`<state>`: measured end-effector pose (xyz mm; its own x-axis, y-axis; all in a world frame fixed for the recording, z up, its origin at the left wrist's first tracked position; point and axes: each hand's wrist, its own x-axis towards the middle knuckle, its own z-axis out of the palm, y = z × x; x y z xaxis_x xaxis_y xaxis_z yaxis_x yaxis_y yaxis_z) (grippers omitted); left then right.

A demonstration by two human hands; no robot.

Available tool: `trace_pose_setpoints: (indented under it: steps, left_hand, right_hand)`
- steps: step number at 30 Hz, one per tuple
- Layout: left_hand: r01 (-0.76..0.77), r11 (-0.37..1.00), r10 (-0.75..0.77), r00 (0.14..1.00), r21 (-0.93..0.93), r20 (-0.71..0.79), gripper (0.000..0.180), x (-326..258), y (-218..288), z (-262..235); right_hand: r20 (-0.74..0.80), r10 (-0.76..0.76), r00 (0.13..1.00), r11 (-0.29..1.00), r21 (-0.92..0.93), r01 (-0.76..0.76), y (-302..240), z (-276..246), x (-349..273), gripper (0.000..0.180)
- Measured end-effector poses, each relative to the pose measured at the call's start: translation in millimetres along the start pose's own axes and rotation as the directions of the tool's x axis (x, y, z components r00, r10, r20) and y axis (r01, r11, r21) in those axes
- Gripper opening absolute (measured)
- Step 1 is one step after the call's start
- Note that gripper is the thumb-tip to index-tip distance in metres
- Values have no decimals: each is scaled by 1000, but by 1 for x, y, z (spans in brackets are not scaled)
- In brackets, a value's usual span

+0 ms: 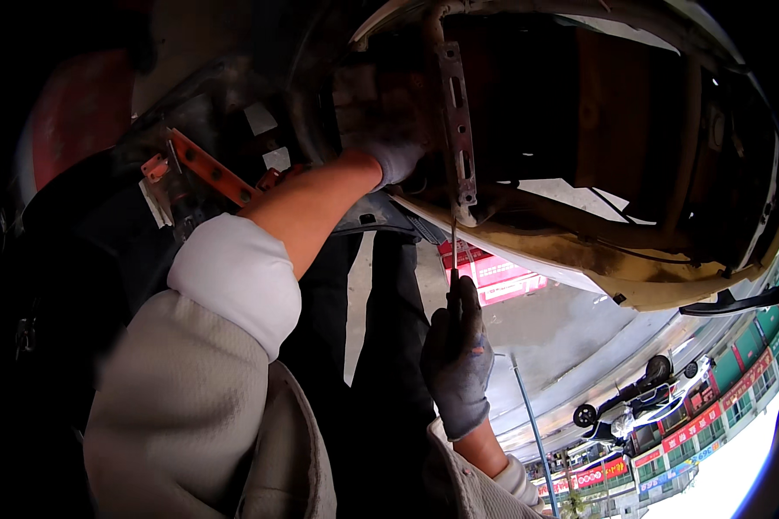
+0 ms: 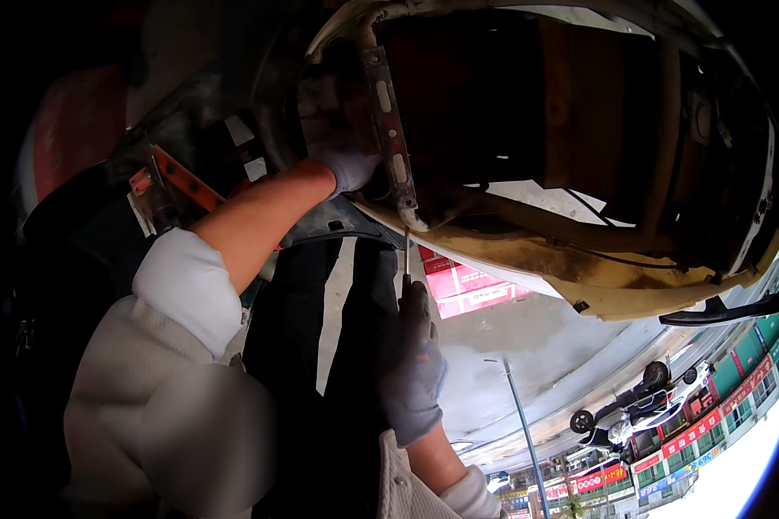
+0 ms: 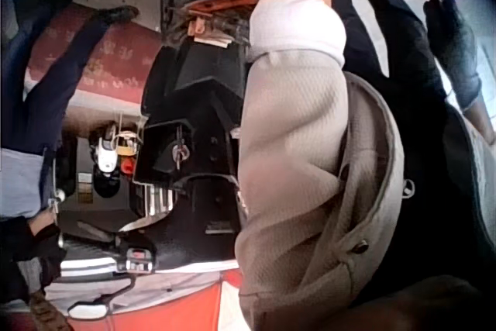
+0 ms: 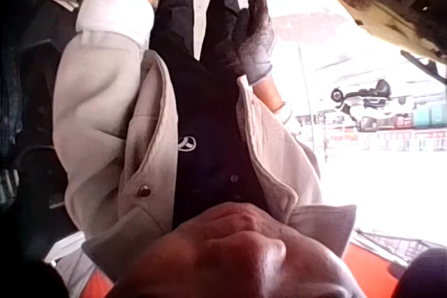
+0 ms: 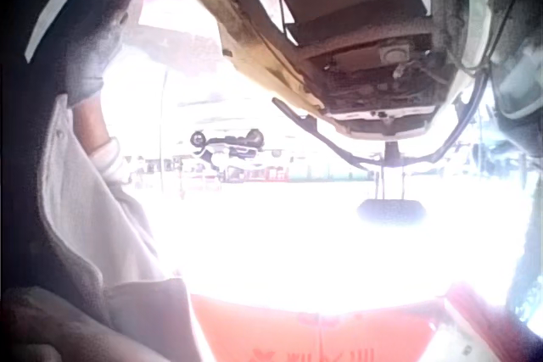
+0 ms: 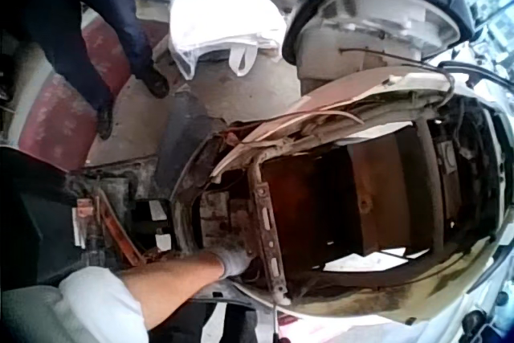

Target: The person uses a cordless impact wrench to remove fasteners from a vehicle's undercarriage and then from a set of batteries on the floor. The person removes a metal bracket and several battery units, placing them on the ground.

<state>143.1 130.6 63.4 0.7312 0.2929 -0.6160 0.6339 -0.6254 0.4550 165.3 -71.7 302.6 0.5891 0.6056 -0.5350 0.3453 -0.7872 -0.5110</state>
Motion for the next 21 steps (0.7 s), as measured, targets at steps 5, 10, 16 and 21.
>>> trace_pose_setpoints:
  steps: [5, 10, 16, 21]
  left_hand:
    - [81, 997, -76, 983, -21, 166, 38, 8, 8, -9]
    - [192, 845, -340, 913, -499, -224, 34, 14, 11, 15]
    - [-131, -651, -359, 921, -748, 152, 48, -8, -44, -11]
    - [-35, -764, -328, 881, -644, 341, 45, -14, -70, -38]
  right_hand:
    - [31, 5, 1000, 997, 70, -8, 7, -4, 12, 48]
    - [76, -88, 993, 984, 163, 75, -10, -4, 31, 46]
    - [154, -158, 975, 945, 310, 104, -54, 10, 101, 42]
    - [235, -226, 946, 973, 100, 208, -98, 22, 138, 30]
